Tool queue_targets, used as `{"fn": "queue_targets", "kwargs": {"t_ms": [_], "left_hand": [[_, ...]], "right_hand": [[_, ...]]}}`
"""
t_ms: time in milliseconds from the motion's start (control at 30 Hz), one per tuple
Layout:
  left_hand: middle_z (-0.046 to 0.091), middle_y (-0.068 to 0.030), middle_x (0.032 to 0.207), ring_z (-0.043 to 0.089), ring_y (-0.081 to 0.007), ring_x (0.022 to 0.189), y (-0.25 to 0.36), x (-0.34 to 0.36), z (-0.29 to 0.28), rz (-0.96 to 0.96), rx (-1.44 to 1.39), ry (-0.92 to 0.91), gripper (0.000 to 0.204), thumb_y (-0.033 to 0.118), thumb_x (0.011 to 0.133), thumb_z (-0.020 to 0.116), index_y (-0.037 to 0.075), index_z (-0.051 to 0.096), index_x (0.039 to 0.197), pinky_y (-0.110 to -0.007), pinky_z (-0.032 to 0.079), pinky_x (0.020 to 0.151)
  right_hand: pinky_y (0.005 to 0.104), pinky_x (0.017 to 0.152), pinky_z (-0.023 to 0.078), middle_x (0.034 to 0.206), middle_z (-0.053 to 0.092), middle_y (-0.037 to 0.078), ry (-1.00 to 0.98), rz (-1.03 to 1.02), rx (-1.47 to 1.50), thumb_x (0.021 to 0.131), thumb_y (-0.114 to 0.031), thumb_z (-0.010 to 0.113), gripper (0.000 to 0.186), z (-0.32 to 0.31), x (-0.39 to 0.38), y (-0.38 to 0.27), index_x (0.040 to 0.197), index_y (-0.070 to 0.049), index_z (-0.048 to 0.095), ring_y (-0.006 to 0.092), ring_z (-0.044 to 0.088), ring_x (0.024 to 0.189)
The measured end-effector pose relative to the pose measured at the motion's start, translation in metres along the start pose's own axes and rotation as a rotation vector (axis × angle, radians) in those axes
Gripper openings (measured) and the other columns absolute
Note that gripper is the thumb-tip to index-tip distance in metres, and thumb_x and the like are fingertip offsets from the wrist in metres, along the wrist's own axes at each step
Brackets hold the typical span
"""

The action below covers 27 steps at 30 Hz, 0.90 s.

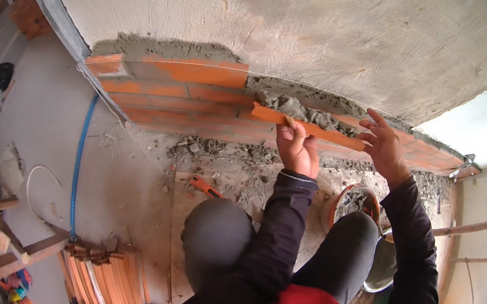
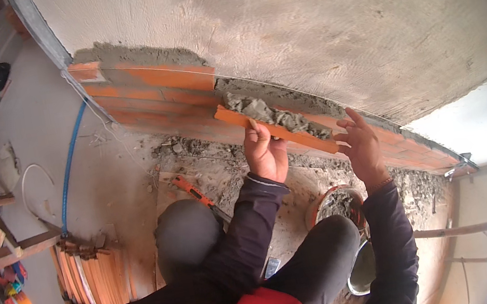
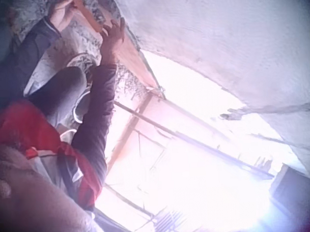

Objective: The person applies mortar to a tile using a trowel, places it on a wall, and then taps it into place with a hammer. They then use the trowel and a brush to clean and finish the joints between the tiles.

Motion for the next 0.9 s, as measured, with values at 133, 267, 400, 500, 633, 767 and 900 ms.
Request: {"fn": "queue_targets", "kwargs": {"t_ms": [133, 267, 400, 500, 633, 767, 900], "left_hand": [[0.049, 0.0026, 0.108, 0.05, -0.0118, 0.103, -0.001, 0.006, 0.006, 0.009, 0.034, 0.084, 0.043, 0.028, 0.095, 0.073, 0.013, 0.048, 0.126, -0.039, 0.046, 0.092], [0.05, 0.004, 0.11, 0.049, -0.0077, 0.099, 0.0, 0.009, 0.01, 0.03, 0.058, 0.155, 0.042, 0.023, 0.096, 0.071, 0.014, 0.046, 0.129, -0.035, 0.045, 0.09], [0.051, 0.004, 0.112, 0.049, -0.007, 0.097, 0.016, 0.015, 0.015, 0.086, 0.116, 0.15, 0.041, 0.018, 0.096, 0.071, 0.013, 0.045, 0.128, -0.031, 0.044, 0.086], [0.051, 0.0027, 0.114, 0.049, -0.0075, 0.097, 0.013, 0.019, 0.013, 0.077, 0.229, 0.179, 0.043, 0.018, 0.097, 0.07, 0.012, 0.043, 0.129, -0.03, 0.045, 0.082], [0.055, -0.0123, 0.123, 0.054, -0.0158, 0.107, 0.012, 0.021, 0.014, 0.064, 0.205, 0.258, 0.057, 0.021, 0.094, 0.074, 0.002, 0.039, 0.135, -0.032, 0.048, 0.094], [0.053, -0.0159, 0.127, 0.054, -0.0202, 0.117, 0.013, 0.021, 0.02, 0.075, 0.187, 0.3, 0.062, 0.02, 0.093, 0.075, 0.0, 0.035, 0.136, -0.036, 0.048, 0.099], [0.05, -0.0157, 0.129, 0.053, -0.0201, 0.117, 0.01, 0.023, 0.022, 0.103, 0.176, 0.296, 0.067, 0.023, 0.093, 0.076, 0.001, 0.031, 0.138, -0.037, 0.048, 0.098]], "right_hand": [[0.0353, 0.085, 0.049, 0.122, 0.056, 0.005, 0.066, -0.034, 0.159, 0.096, -0.015, 0.051, 0.065, 0.013, 0.011, 0.005, 0.156, -0.018, 0.029, 0.0183, 0.054, 0.099], [0.0369, 0.089, 0.049, 0.128, 0.051, 0.005, 0.134, -0.102, 0.216, 0.097, -0.012, 0.054, 0.061, 0.015, 0.016, 0.004, 0.152, -0.025, 0.031, 0.0181, 0.049, 0.099], [0.0361, 0.09, 0.05, 0.131, 0.048, 0.007, -0.032, -0.21, 0.261, 0.1, -0.01, 0.054, 0.061, 0.026, 0.015, 0.002, 0.152, -0.025, 0.028, 0.0187, 0.052, 0.103], [0.0355, 0.089, 0.052, 0.131, 0.048, 0.008, -0.057, -0.328, 0.224, 0.097, -0.005, 0.057, 0.068, 0.031, 0.014, 0.002, 0.154, -0.024, 0.024, 0.0198, 0.054, 0.108], [0.0375, 0.093, 0.054, 0.132, 0.049, 0.011, -0.073, -0.408, 0.172, 0.095, -0.001, 0.062, 0.079, 0.033, 0.011, -0.006, 0.155, -0.024, 0.017, 0.0216, 0.058, 0.113], [0.0402, 0.098, 0.051, 0.131, 0.049, 0.01, -0.072, -0.442, 0.164, 0.097, -0.004, 0.063, 0.076, 0.029, 0.008, -0.004, 0.154, -0.024, 0.019, 0.0222, 0.059, 0.112], [0.0428, 0.102, 0.048, 0.128, 0.05, 0.009, -0.075, -0.499, 0.132, 0.097, -0.005, 0.063, 0.073, 0.031, 0.007, -0.006, 0.153, -0.023, 0.02, 0.0204, 0.059, 0.111]]}}
Point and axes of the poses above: each hand's wrist, its own x-axis towards the middle knuckle, its own z-axis out of the palm, y = z × x, the point moved 8 cm from there along x, towards the middle knuckle
